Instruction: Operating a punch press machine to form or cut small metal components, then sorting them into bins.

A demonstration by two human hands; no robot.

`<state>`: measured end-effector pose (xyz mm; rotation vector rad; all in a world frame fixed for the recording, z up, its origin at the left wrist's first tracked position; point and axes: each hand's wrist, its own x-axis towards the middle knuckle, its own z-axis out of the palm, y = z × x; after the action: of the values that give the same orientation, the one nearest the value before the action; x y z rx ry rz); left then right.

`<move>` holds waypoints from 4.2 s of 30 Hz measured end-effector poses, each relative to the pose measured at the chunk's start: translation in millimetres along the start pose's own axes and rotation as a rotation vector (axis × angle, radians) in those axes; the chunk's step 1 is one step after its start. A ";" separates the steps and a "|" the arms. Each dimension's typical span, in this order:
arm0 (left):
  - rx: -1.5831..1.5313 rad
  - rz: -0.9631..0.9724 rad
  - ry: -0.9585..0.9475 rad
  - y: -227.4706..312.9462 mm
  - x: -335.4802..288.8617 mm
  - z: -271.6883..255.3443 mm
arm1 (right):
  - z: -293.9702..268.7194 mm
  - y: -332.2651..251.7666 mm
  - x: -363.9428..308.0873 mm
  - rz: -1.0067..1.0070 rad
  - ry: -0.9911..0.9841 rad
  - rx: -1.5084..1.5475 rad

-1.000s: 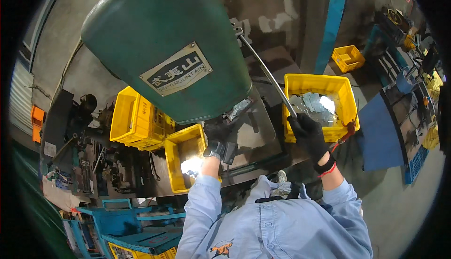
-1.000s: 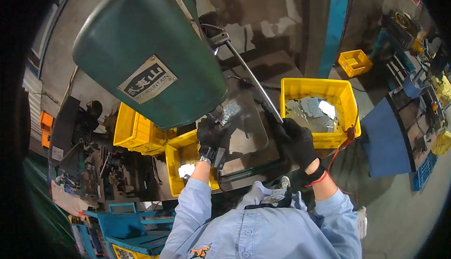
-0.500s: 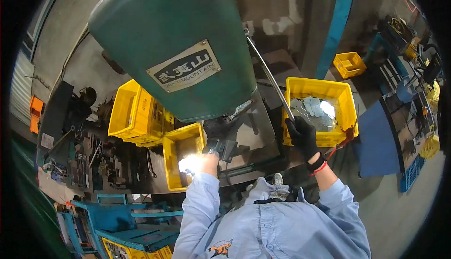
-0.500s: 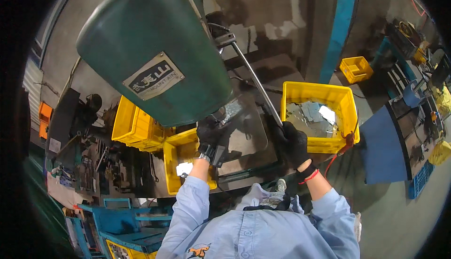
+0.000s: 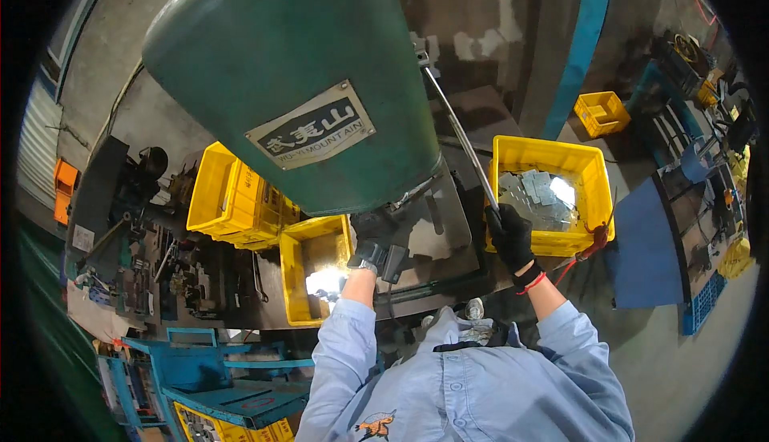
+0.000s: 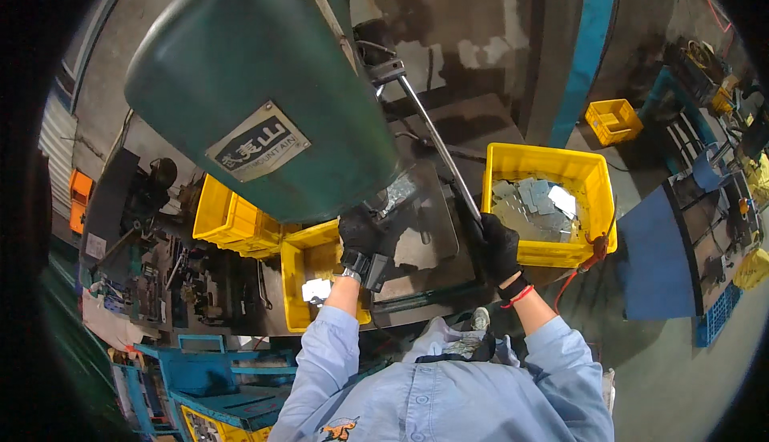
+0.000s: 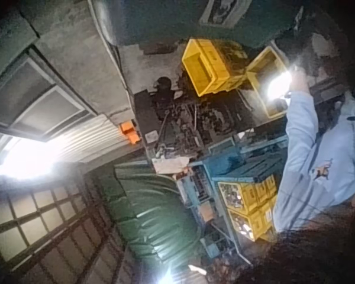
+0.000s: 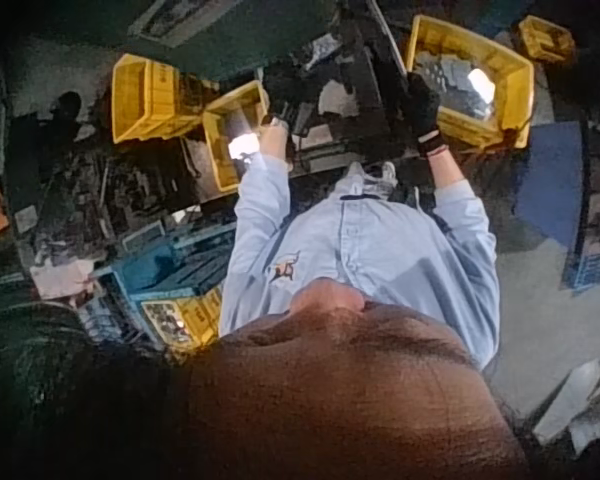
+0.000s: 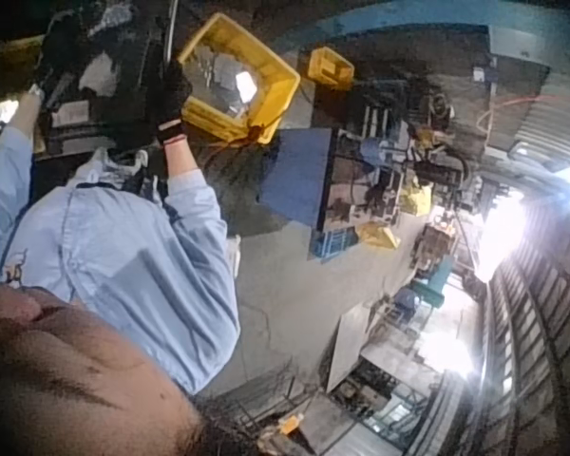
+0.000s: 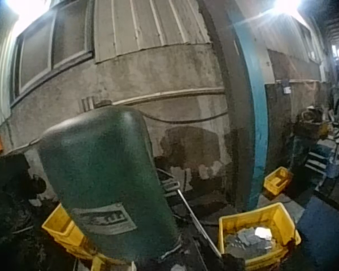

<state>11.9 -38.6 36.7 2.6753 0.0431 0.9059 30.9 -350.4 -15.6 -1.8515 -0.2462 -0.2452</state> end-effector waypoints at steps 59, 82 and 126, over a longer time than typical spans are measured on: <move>0.085 -0.006 0.019 -43.9 -14.0 30.0 | -15.5 -50.9 -3.2 0.334 -0.089 0.380; 0.056 -0.072 -0.121 -50.6 -19.8 17.8 | -54.2 -131.4 -9.5 0.170 -0.136 0.091; 0.079 0.000 -0.191 -75.3 -35.0 33.8 | 13.7 1.9 6.0 -0.095 0.038 0.039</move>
<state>9.5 18.8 -32.1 2.8219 0.0362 0.6572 37.7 -337.5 -19.5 -1.7974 -0.3112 -0.3391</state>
